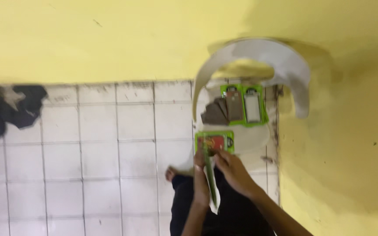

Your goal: The person repeatedly picks up packaged phone cases from a white plastic chair, wipes them with a cloth, and hangs them on a wall-mounted wire grid display. The person handles multiple cases one at a time, moving between the chair and the display throughout the clip.

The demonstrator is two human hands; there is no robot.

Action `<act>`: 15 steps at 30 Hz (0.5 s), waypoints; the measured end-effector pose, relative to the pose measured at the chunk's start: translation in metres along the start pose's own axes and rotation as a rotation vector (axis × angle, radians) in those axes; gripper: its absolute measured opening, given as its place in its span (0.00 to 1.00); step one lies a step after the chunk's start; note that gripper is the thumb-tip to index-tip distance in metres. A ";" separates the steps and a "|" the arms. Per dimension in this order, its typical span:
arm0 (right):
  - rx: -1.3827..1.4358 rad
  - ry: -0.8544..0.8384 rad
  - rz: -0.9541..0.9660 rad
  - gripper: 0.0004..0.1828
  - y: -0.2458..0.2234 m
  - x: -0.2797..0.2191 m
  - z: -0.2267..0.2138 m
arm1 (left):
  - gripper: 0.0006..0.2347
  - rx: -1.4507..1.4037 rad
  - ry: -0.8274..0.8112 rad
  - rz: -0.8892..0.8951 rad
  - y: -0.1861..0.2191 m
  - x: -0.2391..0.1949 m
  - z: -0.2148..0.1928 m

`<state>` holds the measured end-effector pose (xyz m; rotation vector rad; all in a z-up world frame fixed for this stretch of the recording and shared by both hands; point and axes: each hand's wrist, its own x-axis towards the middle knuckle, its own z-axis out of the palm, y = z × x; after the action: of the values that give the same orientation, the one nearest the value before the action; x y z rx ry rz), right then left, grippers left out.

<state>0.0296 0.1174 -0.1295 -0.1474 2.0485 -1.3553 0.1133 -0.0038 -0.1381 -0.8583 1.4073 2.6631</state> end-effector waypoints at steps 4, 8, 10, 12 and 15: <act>0.229 0.124 -0.017 0.19 -0.062 -0.008 0.031 | 0.28 0.414 0.026 0.404 0.076 -0.023 -0.002; 0.836 0.088 -0.016 0.16 -0.108 -0.003 0.066 | 0.33 0.617 0.406 0.575 0.155 -0.051 -0.054; 0.745 0.076 0.001 0.16 -0.128 -0.003 0.095 | 0.21 0.488 0.285 0.445 0.187 -0.066 -0.099; 0.539 0.006 -0.090 0.17 -0.151 -0.002 0.132 | 0.12 0.306 0.229 0.367 0.207 -0.088 -0.142; 0.164 -0.168 -0.351 0.19 -0.193 0.011 0.177 | 0.04 0.027 0.255 0.367 0.229 -0.106 -0.193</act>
<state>0.0750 -0.1125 -0.0126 -0.5512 1.8193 -1.6538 0.2338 -0.2636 -0.0001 -1.0624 1.8136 2.8619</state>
